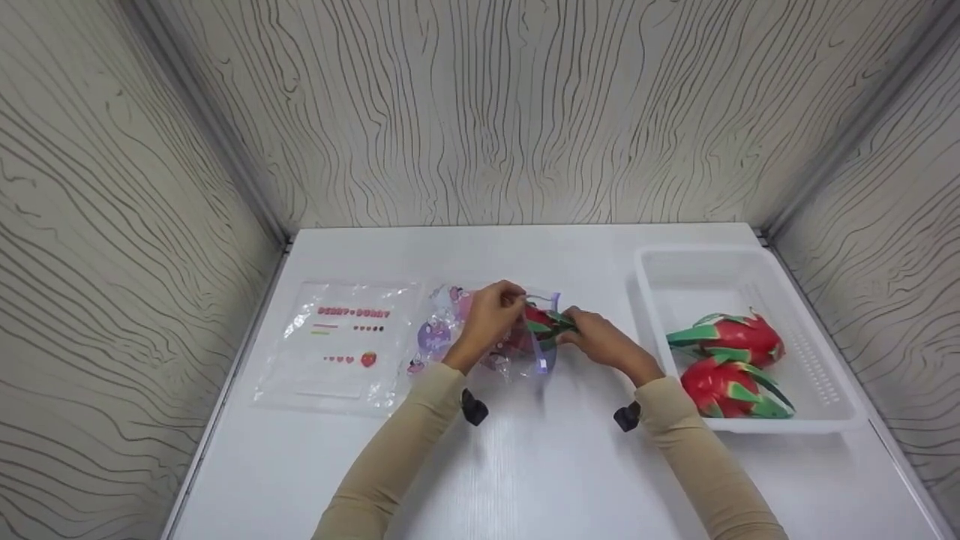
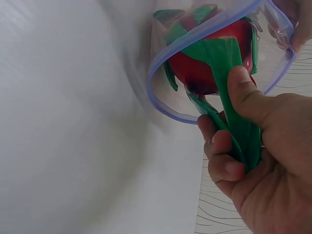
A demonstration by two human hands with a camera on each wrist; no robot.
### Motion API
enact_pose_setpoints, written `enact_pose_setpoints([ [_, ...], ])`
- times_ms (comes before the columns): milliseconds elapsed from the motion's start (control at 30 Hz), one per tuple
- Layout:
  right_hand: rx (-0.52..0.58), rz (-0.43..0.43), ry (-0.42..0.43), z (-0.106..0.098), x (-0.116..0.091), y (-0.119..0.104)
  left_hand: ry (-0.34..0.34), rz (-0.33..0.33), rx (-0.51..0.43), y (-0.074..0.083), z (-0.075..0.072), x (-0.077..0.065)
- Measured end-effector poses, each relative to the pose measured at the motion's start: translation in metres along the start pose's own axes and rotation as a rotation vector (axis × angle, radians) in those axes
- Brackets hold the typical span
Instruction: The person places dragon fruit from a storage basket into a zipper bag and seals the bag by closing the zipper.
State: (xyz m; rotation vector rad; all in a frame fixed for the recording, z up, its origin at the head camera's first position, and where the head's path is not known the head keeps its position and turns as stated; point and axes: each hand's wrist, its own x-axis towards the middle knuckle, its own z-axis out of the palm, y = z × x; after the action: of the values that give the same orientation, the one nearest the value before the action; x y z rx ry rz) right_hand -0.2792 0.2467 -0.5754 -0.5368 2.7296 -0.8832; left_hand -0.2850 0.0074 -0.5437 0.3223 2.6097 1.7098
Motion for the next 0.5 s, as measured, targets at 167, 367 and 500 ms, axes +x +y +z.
enact_pose_setpoints([
  [167, -0.005, -0.011, 0.032, 0.0026, -0.0008, 0.0009, 0.003, 0.042, 0.008, -0.0003, -0.0001, -0.0002],
  [367, 0.010, -0.030, 0.049, 0.0029, 0.0006, -0.0023, -0.006, 0.059, 0.003, -0.0003, 0.0004, 0.0001],
  [500, 0.019, -0.032, 0.049, 0.0024, 0.0015, -0.0062, -0.026, 0.049, 0.002, 0.0006, 0.0005, 0.0005],
])
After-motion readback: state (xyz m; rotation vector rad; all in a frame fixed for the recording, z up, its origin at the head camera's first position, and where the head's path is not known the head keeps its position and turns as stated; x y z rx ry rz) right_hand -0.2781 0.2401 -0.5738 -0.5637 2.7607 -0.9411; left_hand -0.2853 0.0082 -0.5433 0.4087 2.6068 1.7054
